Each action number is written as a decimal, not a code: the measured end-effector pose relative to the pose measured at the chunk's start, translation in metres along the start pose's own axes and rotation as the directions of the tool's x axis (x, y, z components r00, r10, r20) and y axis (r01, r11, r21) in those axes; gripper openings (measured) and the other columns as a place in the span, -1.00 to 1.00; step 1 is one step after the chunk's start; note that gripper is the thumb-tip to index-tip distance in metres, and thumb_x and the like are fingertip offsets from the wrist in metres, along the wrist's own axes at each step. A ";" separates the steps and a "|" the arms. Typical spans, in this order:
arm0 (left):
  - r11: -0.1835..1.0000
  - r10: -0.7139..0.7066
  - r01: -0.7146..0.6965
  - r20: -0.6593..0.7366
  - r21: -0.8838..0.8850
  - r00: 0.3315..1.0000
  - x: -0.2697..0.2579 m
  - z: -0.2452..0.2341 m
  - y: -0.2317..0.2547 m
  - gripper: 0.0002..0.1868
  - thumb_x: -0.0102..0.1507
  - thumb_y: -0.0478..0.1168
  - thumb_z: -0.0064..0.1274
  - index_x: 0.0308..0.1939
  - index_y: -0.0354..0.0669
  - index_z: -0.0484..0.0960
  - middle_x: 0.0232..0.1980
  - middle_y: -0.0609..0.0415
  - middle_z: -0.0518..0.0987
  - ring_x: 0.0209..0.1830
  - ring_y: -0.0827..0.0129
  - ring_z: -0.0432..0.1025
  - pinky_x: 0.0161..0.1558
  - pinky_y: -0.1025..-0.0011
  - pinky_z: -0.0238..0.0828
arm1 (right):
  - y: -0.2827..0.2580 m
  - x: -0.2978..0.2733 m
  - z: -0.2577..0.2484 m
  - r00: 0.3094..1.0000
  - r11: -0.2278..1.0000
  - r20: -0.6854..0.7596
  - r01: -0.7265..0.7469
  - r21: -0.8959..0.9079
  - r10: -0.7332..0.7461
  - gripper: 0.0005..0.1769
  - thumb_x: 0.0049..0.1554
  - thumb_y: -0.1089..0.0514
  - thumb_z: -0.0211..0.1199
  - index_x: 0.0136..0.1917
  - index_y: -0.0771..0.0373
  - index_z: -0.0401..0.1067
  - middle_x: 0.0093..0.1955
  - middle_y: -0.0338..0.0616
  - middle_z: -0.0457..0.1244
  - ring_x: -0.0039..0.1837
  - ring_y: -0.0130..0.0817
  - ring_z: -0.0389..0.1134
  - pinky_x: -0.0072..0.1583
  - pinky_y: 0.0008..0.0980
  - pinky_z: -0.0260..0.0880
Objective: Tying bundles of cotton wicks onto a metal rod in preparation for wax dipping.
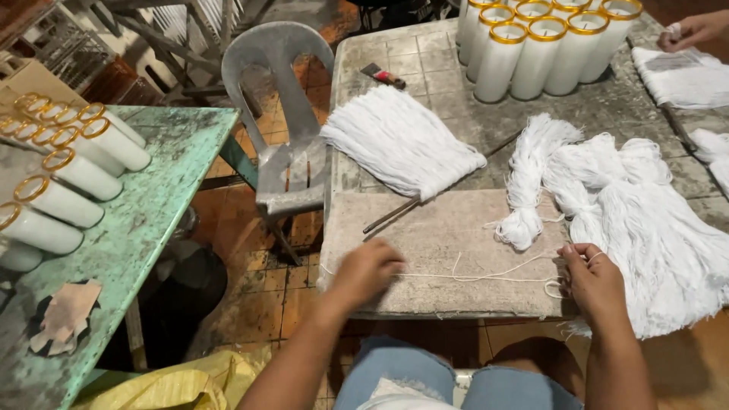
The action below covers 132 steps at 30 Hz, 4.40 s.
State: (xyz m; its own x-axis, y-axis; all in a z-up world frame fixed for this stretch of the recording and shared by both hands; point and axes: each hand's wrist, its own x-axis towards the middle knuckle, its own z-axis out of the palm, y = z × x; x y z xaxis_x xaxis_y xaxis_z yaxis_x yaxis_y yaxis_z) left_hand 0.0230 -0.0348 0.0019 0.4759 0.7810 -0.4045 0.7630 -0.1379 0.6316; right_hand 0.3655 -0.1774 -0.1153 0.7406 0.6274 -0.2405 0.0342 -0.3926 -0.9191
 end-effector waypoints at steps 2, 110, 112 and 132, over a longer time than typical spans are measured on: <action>0.953 0.299 -0.302 0.083 0.033 0.951 0.019 0.027 0.007 -0.72 0.36 -0.02 -0.04 0.08 0.06 0.63 0.17 0.20 0.54 0.07 0.34 0.45 0.16 0.32 0.43 | 0.000 -0.002 0.000 0.999 0.995 0.035 0.026 0.095 -0.029 -0.76 0.45 0.04 0.12 0.02 0.25 0.38 -0.31 -0.11 0.18 -0.31 -0.39 0.13 -0.28 -0.38 0.17; 0.569 0.533 -0.507 -0.179 -0.647 0.827 0.017 0.087 0.024 -0.93 0.23 -0.16 0.27 -0.23 0.03 0.72 -0.19 0.23 0.49 -0.18 0.48 0.39 -0.01 0.49 0.34 | -0.032 -0.084 0.061 0.901 0.887 0.411 -0.069 0.456 -0.141 -0.74 0.25 0.09 0.21 -0.11 0.35 0.50 -0.19 0.06 0.40 -0.37 -0.27 0.33 -0.28 -0.26 0.53; 0.599 0.544 -0.452 -0.078 -0.661 0.835 0.003 0.077 0.035 -0.94 0.23 -0.16 0.25 -0.23 0.04 0.71 -0.13 0.19 0.37 -0.10 0.42 0.34 0.09 0.44 0.48 | -0.023 -0.083 0.067 0.805 0.799 0.586 -0.292 0.526 -0.091 -0.71 0.27 0.13 0.16 -0.05 0.46 0.50 -0.13 0.10 0.33 -0.29 -0.24 0.36 -0.27 -0.29 0.53; 0.437 0.859 -0.851 -0.417 0.292 0.297 -0.006 0.076 0.040 -0.89 0.33 -0.35 0.14 -0.16 -0.35 0.54 -0.07 -0.11 0.29 -0.13 0.10 0.35 -0.07 0.24 0.45 | -0.060 -0.110 0.063 0.612 0.621 0.181 0.784 -0.009 -0.770 -0.86 0.28 0.14 0.06 -0.13 0.14 0.35 -0.17 -0.23 0.21 -0.07 -0.36 0.23 0.03 -0.40 0.22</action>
State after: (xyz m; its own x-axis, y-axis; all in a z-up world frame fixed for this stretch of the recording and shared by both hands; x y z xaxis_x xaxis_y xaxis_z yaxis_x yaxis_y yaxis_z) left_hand 0.0839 -0.0908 -0.0208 0.6144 0.3680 0.6979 0.0560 -0.9027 0.4266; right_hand 0.2402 -0.1806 -0.0536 0.3056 0.8081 0.5035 0.6079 0.2414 -0.7564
